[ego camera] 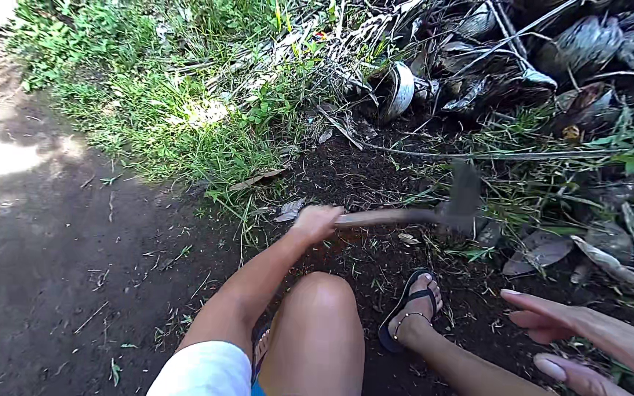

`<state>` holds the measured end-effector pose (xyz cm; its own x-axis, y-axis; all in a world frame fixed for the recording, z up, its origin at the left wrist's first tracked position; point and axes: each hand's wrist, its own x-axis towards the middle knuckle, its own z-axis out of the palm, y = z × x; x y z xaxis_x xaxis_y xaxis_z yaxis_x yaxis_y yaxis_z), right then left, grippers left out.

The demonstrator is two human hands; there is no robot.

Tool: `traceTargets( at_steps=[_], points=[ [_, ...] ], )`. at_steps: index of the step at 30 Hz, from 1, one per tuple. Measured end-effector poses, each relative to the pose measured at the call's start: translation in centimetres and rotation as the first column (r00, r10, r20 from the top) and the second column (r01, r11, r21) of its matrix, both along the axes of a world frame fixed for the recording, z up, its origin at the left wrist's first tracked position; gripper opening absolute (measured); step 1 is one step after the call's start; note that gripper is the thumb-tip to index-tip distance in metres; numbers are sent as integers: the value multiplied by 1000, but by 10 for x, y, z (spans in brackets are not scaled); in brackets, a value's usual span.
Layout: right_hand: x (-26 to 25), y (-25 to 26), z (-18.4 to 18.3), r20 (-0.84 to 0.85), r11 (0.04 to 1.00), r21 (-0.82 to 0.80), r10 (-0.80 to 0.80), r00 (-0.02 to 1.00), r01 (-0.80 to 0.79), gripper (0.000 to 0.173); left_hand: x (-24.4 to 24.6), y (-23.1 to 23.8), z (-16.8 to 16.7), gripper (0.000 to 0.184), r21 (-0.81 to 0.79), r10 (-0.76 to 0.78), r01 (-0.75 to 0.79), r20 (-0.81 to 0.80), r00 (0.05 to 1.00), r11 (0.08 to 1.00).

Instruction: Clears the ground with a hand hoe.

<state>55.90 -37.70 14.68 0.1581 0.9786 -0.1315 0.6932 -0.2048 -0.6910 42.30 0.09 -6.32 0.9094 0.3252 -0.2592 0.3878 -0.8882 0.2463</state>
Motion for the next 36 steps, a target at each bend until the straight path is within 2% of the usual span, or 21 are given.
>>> traceTargets(
  at_steps=[1,2,3,4,6,9,12,15,17,18,20,22,23,24,25,26,27,29,31,33,36],
  points=[
    [0,-2,1,-1,1000,4,3,1000,-3,54,-36,15,-23,43,-26,216,-222,-139,966,975],
    [0,-4,2,-2,1000,9,5,1000,-5,54,-74,27,-43,48,-27,421,-445,-277,864,895],
    [0,-7,3,-4,1000,19,6,1000,-6,53,-111,34,-60,52,13,570,-611,-378,730,791],
    [1,-9,3,-6,1000,31,3,1000,-3,53,-141,36,-69,55,80,649,-690,-433,625,719],
    [4,-10,5,-7,999,47,-5,1000,5,53,-161,21,-68,51,155,675,-707,-490,551,690],
    [4,-10,5,-29,998,66,10,1000,-8,54,-143,-14,-57,51,58,624,-688,-484,614,723],
    [-1,1,8,-30,998,58,32,999,-30,54,-101,-25,-37,47,-77,431,-492,-379,819,867],
    [-8,12,6,-18,999,-2,49,999,-49,54,-45,-38,-7,39,-127,47,-58,-94,994,990],
    [-11,19,4,1,998,-46,45,999,-45,54,-10,-39,1,33,-29,-197,205,162,967,978],
    [-12,22,4,15,997,-69,39,999,-38,54,3,-35,4,33,11,-274,278,205,940,961],
    [-11,25,1,29,997,-75,32,999,-30,53,7,-12,-4,35,62,-295,289,246,923,955],
    [-8,25,0,15,998,-53,30,999,-29,53,-28,23,-35,38,72,-79,67,177,981,995],
    [-5,23,0,-3,999,-37,34,999,-34,54,-60,37,-54,40,58,143,-144,17,990,988],
    [-4,20,0,-23,999,-4,35,999,-35,57,-96,48,-71,46,42,384,-383,-176,906,923],
    [-1,16,-2,-42,999,39,35,999,-33,60,-130,55,-83,51,50,563,-580,-326,760,813],
    [0,12,-2,-57,997,79,31,998,-27,63,-154,58,-88,51,81,665,-702,-414,622,707],
    [3,10,0,-67,994,106,24,997,-16,65,-160,58,-88,52,98,707,-756,-448,547,647],
    [6,4,4,-86,993,119,4,996,6,66,-144,36,-76,50,66,716,-788,-469,517,612],
    [7,1,2,-108,990,134,-28,994,42,57,-128,10,-73,50,8,681,-764,-459,571,646],
    [9,4,-4,-109,986,151,-48,993,64,46,-110,0,-66,50,-49,560,-637,-428,709,769],
    [6,8,-10,-123,992,95,-68,990,80,39,-74,-14,-39,40,-118,172,-202,-224,959,972]
  ],
)
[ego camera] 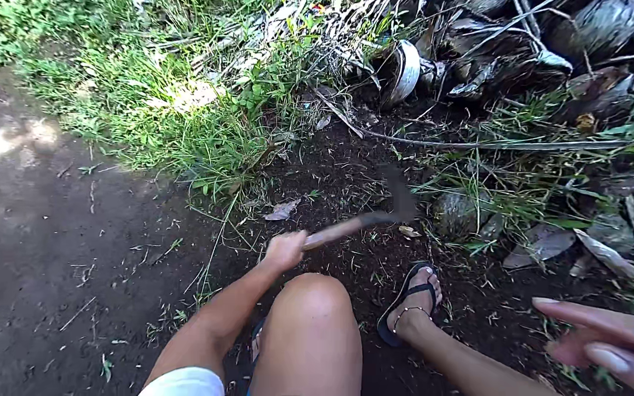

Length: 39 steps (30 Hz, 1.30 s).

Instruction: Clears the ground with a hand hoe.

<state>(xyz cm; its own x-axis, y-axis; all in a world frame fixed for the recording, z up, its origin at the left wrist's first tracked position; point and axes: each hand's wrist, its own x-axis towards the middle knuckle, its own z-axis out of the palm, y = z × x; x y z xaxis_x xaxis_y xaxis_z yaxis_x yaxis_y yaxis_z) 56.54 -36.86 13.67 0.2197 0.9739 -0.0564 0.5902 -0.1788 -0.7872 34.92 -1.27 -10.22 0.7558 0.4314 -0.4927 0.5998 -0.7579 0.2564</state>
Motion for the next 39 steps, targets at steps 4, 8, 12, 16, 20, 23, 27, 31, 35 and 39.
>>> traceTargets(
  at_steps=[4,8,12,16,20,23,27,31,35,39],
  points=[
    [-4,12,-1,27,993,-111,38,999,-34,43,65,-3,29,29,186,-487,449,351,800,874],
    [-6,20,7,62,977,-200,90,994,-76,48,55,39,2,34,264,-412,330,381,828,906],
    [-3,13,10,38,981,-175,98,994,-89,48,-75,76,-56,54,168,468,-442,-172,867,881],
    [2,4,12,50,981,-183,69,996,-58,48,-68,64,-30,51,197,632,-601,-285,721,774],
    [1,6,15,41,990,-129,57,998,-51,49,-34,29,-20,50,68,568,-568,-219,794,820],
    [-4,12,12,29,986,-143,94,995,-89,50,7,-4,9,48,-79,229,-238,-106,968,968],
    [-8,24,8,48,972,-213,113,992,-100,51,75,-22,32,26,168,-370,330,480,796,929],
    [-9,28,6,88,968,-239,99,991,-75,49,91,11,22,29,353,-514,374,580,632,858],
    [-4,20,10,51,975,-204,102,993,-90,49,-39,74,-38,47,181,191,-193,25,981,964],
    [2,11,11,51,981,-179,85,995,-75,49,-84,86,-39,56,202,601,-566,-313,736,799]
  ],
)
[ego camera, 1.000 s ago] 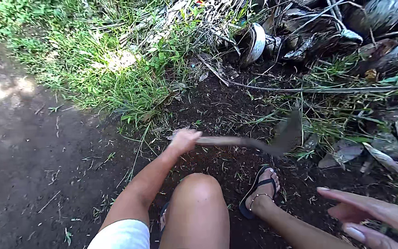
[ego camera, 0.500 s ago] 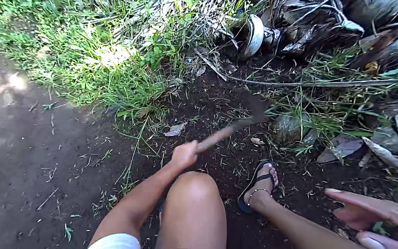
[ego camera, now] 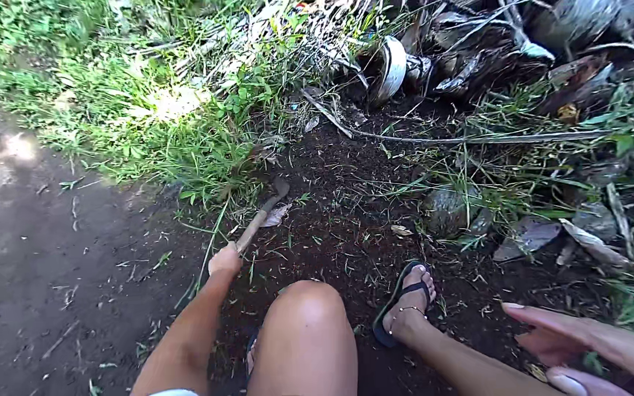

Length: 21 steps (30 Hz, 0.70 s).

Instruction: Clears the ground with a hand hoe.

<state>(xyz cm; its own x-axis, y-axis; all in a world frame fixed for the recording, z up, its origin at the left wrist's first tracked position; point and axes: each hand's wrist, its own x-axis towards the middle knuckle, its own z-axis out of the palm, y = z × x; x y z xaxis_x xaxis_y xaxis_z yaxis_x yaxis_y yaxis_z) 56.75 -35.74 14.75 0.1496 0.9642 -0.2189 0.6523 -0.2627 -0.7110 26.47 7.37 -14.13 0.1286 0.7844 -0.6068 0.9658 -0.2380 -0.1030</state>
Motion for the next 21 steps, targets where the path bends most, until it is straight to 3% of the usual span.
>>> traceTargets(
  at_steps=[2,5,8,9,11,13,15,16,17,19,20,21],
  points=[
    [-2,-6,1,-3,1000,-9,0,1000,0,49,8,-26,5,52,-7,16,-16,2,1000,1000],
    [-3,-4,3,1,999,48,12,1000,-12,49,38,-56,16,50,-34,-13,17,127,992,999],
    [-6,0,-2,-27,998,44,35,999,-33,51,71,-86,43,46,-63,-305,337,293,906,940],
    [-7,3,-5,-32,999,27,40,999,-39,51,85,-91,52,42,-3,-441,477,375,815,879],
    [-10,9,-6,-17,999,-16,40,999,-40,51,118,-94,62,31,231,-673,671,517,529,705],
    [-11,13,-7,13,999,-36,30,999,-29,51,152,-90,70,25,427,-805,735,528,270,527],
    [-10,14,-7,34,999,-46,21,999,-19,50,166,-74,69,23,541,-870,730,471,147,416],
    [-9,14,-7,32,999,-43,21,999,-19,51,161,-60,62,25,568,-881,712,448,154,414],
    [-8,13,-6,22,999,-37,22,999,-22,51,143,-45,51,29,540,-866,699,436,245,470],
    [-5,10,-4,0,999,-21,32,999,-32,51,75,-18,21,37,325,-678,595,339,652,735],
    [-3,6,-4,-11,999,-13,35,999,-35,51,32,-11,4,44,183,-468,434,238,851,882],
    [-2,3,-4,-21,999,-5,37,999,-37,51,-6,-9,-8,50,89,-258,248,130,957,965]
  ],
)
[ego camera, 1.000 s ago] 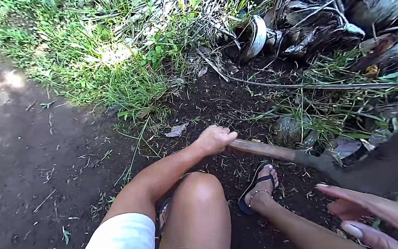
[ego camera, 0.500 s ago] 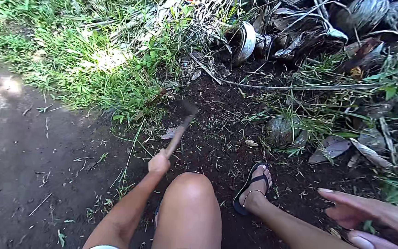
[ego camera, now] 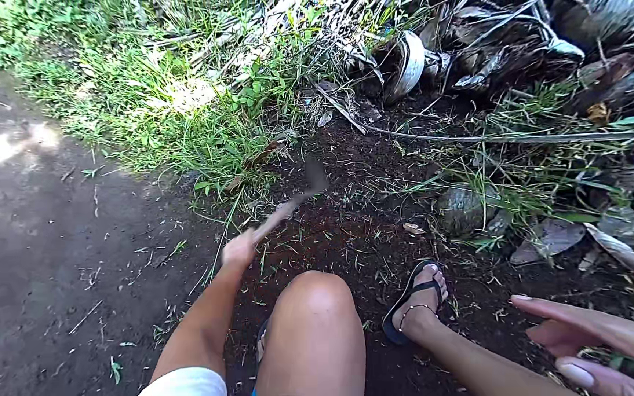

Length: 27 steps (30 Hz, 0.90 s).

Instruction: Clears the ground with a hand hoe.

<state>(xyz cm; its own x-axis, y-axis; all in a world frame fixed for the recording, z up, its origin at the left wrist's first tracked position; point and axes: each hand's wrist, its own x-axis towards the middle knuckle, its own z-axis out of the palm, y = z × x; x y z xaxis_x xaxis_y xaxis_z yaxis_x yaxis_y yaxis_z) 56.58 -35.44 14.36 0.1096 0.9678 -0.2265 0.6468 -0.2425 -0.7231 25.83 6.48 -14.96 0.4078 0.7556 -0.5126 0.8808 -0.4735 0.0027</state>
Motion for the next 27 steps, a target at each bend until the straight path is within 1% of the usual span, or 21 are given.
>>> traceTargets(
  at_steps=[1,2,3,5,7,9,10,11,12,14,16,17,18,19,20,21,22,23,24,25,27],
  points=[
    [1,-3,0,-6,1000,9,-2,1000,2,51,-26,-3,-4,50,-22,142,-144,-94,985,989],
    [3,-5,0,-5,1000,17,-11,1000,11,50,-31,-9,-4,50,-23,206,-211,-136,969,977],
    [5,-8,1,-4,1000,21,-22,1000,22,50,-25,-22,-1,48,-37,239,-247,-153,959,968],
    [4,-14,-2,-18,999,33,-27,999,28,50,-11,-55,5,48,-83,270,-283,-137,953,956],
    [3,-13,0,-6,999,51,-18,1000,19,50,13,-73,12,47,-132,233,-242,-78,969,961],
    [0,-11,0,-7,998,57,-12,1000,12,51,36,-88,30,45,-181,68,-66,6,998,981],
    [-2,-10,-1,-7,999,51,-11,1000,11,50,51,-93,41,44,-183,-48,60,69,996,981],
    [-3,-9,-2,-9,999,37,-9,1000,9,50,68,-95,53,42,-168,-180,204,147,973,965],
    [-5,-7,-2,-9,1000,22,-8,1000,8,51,85,-95,61,40,-122,-310,345,241,920,931],
    [-6,-2,-2,1,1000,-7,-16,1000,16,51,120,-89,72,30,64,-527,553,413,743,831],
    [-5,0,-3,16,999,-23,-30,999,31,52,145,-76,78,21,227,-646,629,483,591,744],
    [-4,1,-3,22,999,-26,-34,999,35,52,150,-64,76,18,301,-683,631,494,538,715],
    [-3,1,-3,23,999,-29,-34,999,35,52,146,-48,69,19,363,-700,609,497,514,705],
    [-1,1,-3,18,999,-25,-32,999,33,52,132,-29,58,24,384,-682,568,484,548,728],
    [0,0,-3,10,999,-14,-31,999,31,52,108,-10,45,29,348,-612,503,444,655,791],
    [0,-2,-3,1,999,-1,-32,999,32,51,73,7,31,33,269,-468,392,350,811,880],
    [0,-3,-2,-2,999,5,-33,999,33,51,33,17,15,39,150,-236,209,188,953,966],
    [0,-5,0,-4,999,6,-33,999,33,50,-8,20,4,49,49,16,-18,28,999,999],
    [0,-7,2,-3,999,12,-33,999,33,50,-45,15,-3,55,7,205,-205,-79,976,979],
    [0,-8,4,4,999,21,-34,999,34,50,-72,5,-9,56,-4,317,-321,-130,939,947],
    [2,-12,5,7,998,42,-38,999,38,51,-99,-27,-16,51,8,403,-409,-184,896,913]
  ],
)
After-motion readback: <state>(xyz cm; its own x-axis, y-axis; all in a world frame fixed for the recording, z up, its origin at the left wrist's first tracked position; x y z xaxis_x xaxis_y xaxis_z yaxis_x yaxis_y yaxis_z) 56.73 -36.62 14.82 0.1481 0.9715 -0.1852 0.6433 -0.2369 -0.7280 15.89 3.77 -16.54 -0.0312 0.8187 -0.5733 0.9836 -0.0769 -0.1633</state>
